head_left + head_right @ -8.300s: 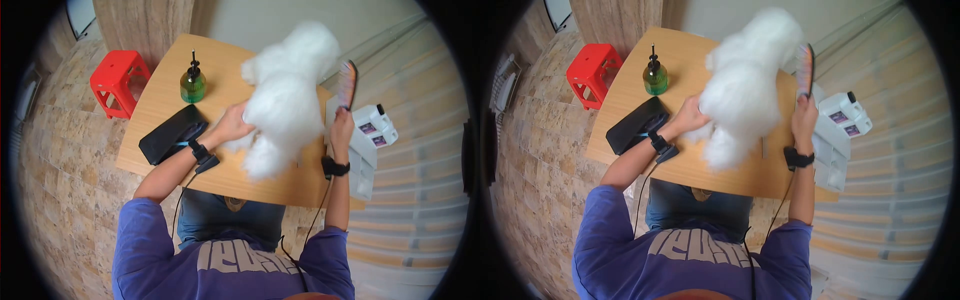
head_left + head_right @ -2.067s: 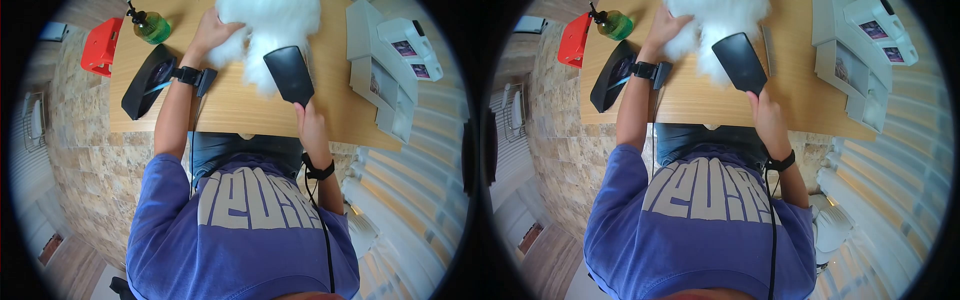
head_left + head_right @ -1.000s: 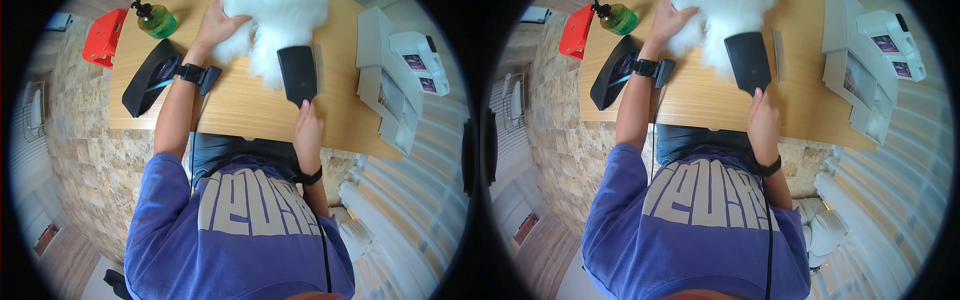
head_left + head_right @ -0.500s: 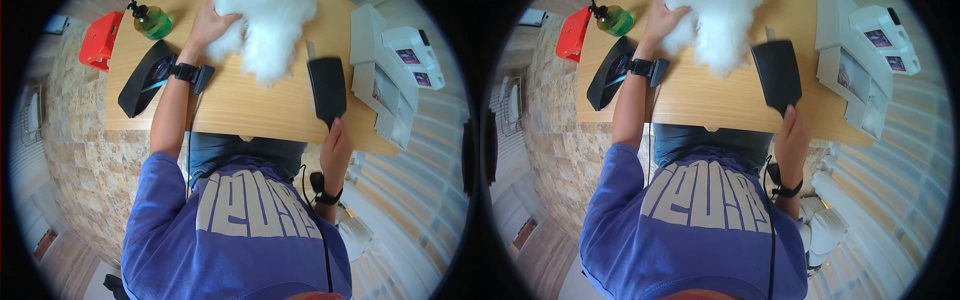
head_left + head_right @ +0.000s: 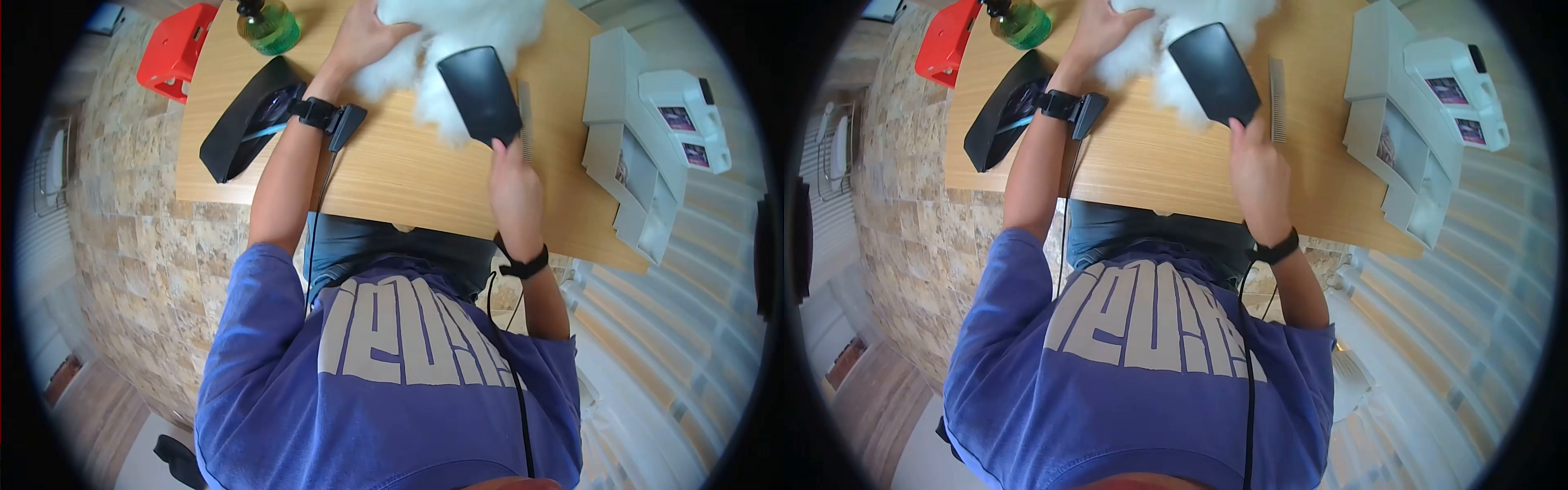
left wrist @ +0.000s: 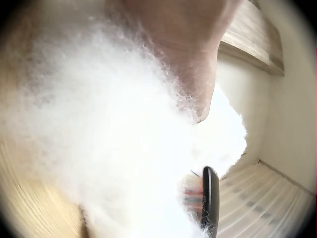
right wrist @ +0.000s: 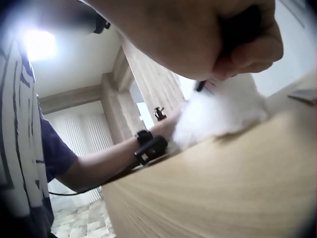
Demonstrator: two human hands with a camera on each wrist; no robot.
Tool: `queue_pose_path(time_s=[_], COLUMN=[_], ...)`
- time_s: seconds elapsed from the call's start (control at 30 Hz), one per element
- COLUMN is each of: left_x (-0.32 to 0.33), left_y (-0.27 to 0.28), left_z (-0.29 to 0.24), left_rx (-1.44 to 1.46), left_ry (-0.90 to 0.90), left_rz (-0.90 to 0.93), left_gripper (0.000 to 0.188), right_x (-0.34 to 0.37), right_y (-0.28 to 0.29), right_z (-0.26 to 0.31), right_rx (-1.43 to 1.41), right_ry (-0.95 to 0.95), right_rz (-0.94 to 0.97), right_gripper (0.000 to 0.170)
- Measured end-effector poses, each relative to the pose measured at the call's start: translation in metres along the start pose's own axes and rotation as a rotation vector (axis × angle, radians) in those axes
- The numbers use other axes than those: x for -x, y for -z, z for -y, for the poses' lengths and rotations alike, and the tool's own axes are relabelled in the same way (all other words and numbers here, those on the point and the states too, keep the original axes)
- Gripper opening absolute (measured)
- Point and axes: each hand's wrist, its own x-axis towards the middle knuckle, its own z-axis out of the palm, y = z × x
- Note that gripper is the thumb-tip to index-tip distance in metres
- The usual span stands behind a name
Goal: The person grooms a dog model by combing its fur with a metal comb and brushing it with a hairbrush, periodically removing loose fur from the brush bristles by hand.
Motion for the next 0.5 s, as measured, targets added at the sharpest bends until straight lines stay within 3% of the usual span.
queue_pose_path(time_s=[0.07,0.2,0.37,0.5], left_x=[-0.001,0.001,0.003,0.005], left_y=[0.004,0.003,0.001,0.000], left_z=[-0.008,-0.018,-0.012,-0.013], left_rx=[0.078,0.109,0.092,0.138], left_ry=[-0.020,0.033,-0.106,-0.063], left_rz=[0.160,0.202,0.149,0.224], left_gripper=[0.066,0.062,0.057,0.057], right_x=[0.011,0.030,0.051,0.070], right_y=[0.017,0.014,0.011,0.016], right_z=[-0.002,-0.011,-0.017,-0.021], right_rx=[0.105,0.057,-0.211,-0.375], right_ry=[-0.071,-0.047,-0.200,-0.194], right_rz=[0.105,0.084,0.135,0.100], right_gripper=[0.033,0.034,0.033,0.033])
